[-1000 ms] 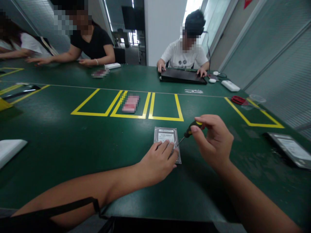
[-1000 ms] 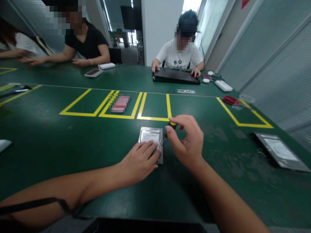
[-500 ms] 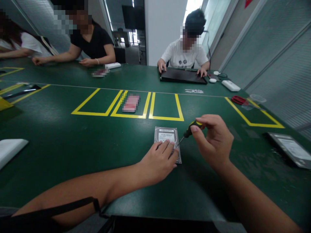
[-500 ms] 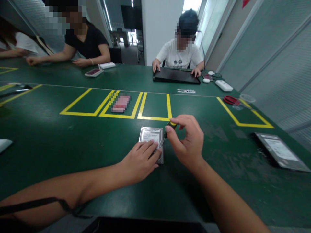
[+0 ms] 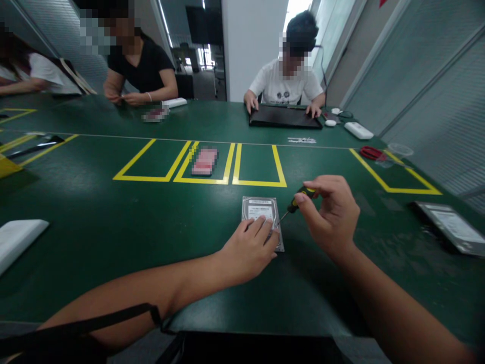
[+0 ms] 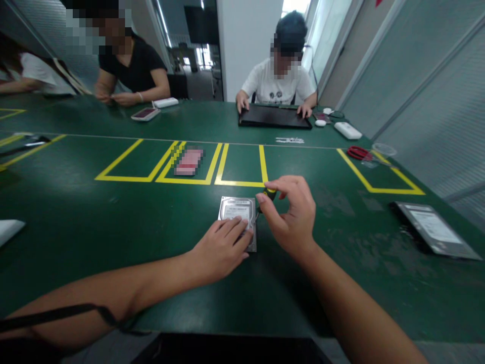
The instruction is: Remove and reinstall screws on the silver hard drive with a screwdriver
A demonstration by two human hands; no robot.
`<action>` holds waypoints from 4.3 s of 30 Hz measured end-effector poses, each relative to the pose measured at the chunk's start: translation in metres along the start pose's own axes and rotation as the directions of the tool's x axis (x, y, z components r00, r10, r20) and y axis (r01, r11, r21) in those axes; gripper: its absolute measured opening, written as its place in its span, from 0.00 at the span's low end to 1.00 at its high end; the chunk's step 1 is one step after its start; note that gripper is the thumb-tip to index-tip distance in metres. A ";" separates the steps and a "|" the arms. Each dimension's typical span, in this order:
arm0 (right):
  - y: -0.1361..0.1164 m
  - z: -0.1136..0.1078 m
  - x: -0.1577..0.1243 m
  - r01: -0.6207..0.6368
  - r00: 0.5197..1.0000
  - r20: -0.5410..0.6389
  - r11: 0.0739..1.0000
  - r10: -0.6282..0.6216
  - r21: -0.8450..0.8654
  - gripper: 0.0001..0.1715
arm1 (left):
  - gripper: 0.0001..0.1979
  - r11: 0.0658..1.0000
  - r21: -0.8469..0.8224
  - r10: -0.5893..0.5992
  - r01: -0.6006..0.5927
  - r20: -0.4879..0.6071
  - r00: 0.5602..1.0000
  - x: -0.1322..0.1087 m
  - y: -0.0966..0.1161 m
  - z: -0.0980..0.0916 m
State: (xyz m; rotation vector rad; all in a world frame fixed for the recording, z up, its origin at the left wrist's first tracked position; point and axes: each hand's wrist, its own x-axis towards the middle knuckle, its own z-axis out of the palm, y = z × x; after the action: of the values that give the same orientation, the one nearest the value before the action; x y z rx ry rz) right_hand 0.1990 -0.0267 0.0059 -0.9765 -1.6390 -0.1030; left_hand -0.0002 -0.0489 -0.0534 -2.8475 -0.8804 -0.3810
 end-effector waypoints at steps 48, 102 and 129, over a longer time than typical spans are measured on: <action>0.002 -0.001 -0.003 -0.075 0.995 0.071 0.989 0.066 0.125 0.16 | 0.24 1.000 0.012 0.005 -0.005 -0.004 1.000 0.000 0.000 0.001; 0.004 -0.034 0.011 -0.320 0.945 0.110 0.938 0.307 0.135 0.15 | 0.24 1.000 -0.015 0.015 -0.015 0.002 1.000 -0.001 -0.002 0.000; 0.064 -0.040 -0.044 0.654 0.534 0.836 0.688 -0.127 -0.314 0.19 | 0.24 0.999 -0.031 0.008 -0.007 0.017 1.000 -0.001 -0.002 -0.006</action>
State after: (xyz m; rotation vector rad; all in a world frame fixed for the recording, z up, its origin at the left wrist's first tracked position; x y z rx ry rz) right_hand 0.2696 -0.0305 -0.0454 -1.1479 -2.7652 -0.6733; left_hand -0.0028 -0.0492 -0.0477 -2.8859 -0.8742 -0.3737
